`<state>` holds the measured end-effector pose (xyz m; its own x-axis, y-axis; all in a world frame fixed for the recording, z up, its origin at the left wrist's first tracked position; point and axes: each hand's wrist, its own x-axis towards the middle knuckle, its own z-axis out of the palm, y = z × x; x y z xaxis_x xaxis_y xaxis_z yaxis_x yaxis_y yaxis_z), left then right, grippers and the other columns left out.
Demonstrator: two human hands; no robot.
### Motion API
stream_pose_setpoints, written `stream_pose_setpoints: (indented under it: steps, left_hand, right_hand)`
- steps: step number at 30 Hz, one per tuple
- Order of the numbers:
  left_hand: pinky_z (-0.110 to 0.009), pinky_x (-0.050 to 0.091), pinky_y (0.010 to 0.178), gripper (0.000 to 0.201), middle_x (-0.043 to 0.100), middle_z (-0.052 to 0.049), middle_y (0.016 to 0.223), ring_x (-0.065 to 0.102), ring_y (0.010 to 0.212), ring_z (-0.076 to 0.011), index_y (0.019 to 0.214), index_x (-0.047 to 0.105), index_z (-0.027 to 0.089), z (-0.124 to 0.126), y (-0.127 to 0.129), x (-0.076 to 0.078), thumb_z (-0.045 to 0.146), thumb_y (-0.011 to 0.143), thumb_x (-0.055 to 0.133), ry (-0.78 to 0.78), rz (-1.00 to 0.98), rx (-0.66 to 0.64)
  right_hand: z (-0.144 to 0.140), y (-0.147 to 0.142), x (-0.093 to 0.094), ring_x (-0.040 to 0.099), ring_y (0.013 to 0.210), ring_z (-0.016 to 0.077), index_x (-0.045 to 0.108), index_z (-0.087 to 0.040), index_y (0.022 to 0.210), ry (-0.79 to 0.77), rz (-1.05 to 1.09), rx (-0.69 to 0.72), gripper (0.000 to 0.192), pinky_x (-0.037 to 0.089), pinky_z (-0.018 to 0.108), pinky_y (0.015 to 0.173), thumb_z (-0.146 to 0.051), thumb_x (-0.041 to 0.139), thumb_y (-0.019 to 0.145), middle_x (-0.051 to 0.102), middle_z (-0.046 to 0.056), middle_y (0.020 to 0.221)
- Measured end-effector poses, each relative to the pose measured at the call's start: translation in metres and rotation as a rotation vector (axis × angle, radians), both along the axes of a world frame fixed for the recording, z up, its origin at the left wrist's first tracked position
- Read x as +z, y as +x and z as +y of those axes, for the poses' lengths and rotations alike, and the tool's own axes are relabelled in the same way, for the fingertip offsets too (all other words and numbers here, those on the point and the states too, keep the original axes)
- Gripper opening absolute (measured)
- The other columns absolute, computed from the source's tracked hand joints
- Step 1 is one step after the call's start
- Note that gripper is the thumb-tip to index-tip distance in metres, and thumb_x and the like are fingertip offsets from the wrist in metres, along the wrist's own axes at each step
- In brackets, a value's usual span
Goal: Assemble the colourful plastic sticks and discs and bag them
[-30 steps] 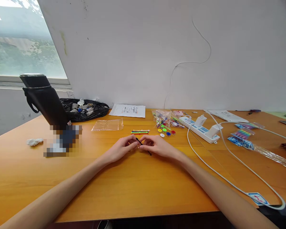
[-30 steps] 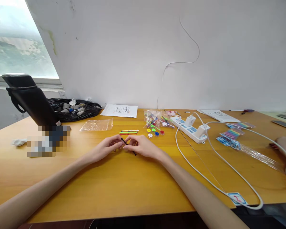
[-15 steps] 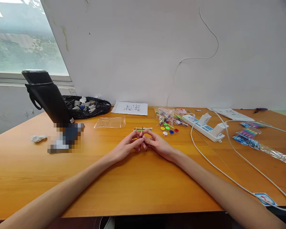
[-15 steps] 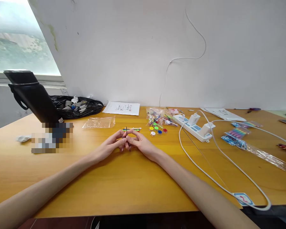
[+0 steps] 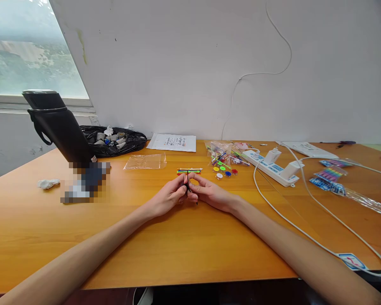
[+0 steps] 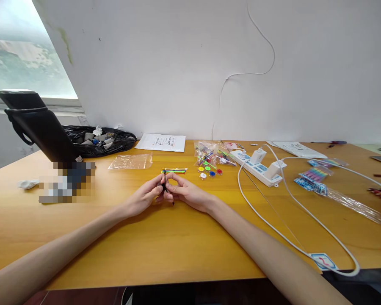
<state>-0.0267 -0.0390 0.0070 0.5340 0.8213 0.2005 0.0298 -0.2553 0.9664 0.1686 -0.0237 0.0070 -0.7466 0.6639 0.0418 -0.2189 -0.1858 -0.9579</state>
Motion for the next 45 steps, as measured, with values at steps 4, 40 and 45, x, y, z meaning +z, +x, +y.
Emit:
stream_pose_setpoints:
  steps: [4, 40, 45]
  left_hand:
    - [-0.027, 0.034, 0.060, 0.015, 0.041, 0.003, 0.077, 0.036, 0.062, -0.0115, 0.088, 0.044, 0.020, 0.004, 0.000, -0.001, 0.034, 0.095, 0.043, -0.013, -0.058, -0.003]
    - [-0.028, 0.040, 0.076, 0.040, 0.053, 0.002, 0.083, 0.048, 0.072, -0.0127, 0.115, 0.046, 0.022, 0.018, -0.019, 0.000, 0.059, 0.103, 0.037, -0.039, -0.107, 0.024]
    - [-0.030, 0.042, 0.079, 0.045, 0.058, 0.000, 0.085, 0.051, 0.075, -0.0141, 0.118, 0.047, 0.020, 0.019, -0.019, -0.003, 0.060, 0.104, 0.031, -0.037, -0.055, -0.004]
  right_hand:
    - [0.003, 0.001, -0.001, 0.043, 0.066, 0.0121, 0.051, -0.026, 0.109, -0.016, 0.036, -0.041, 0.031, 0.036, 0.026, 0.069, -0.041, 0.072, 0.091, 0.046, -0.005, 0.073]
    - [0.015, -0.019, 0.002, 0.061, 0.091, 0.0181, 0.064, -0.025, 0.118, 1.039, -0.407, -0.568, 0.028, 0.048, 0.032, 0.087, -0.044, 0.061, 0.098, 0.066, 0.003, 0.098]
    - [0.014, -0.023, 0.002, 0.061, 0.082, 0.0162, 0.064, -0.024, 0.112, 1.038, -0.393, -0.587, 0.025, 0.050, 0.030, 0.079, -0.044, 0.062, 0.097, 0.066, 0.001, 0.090]
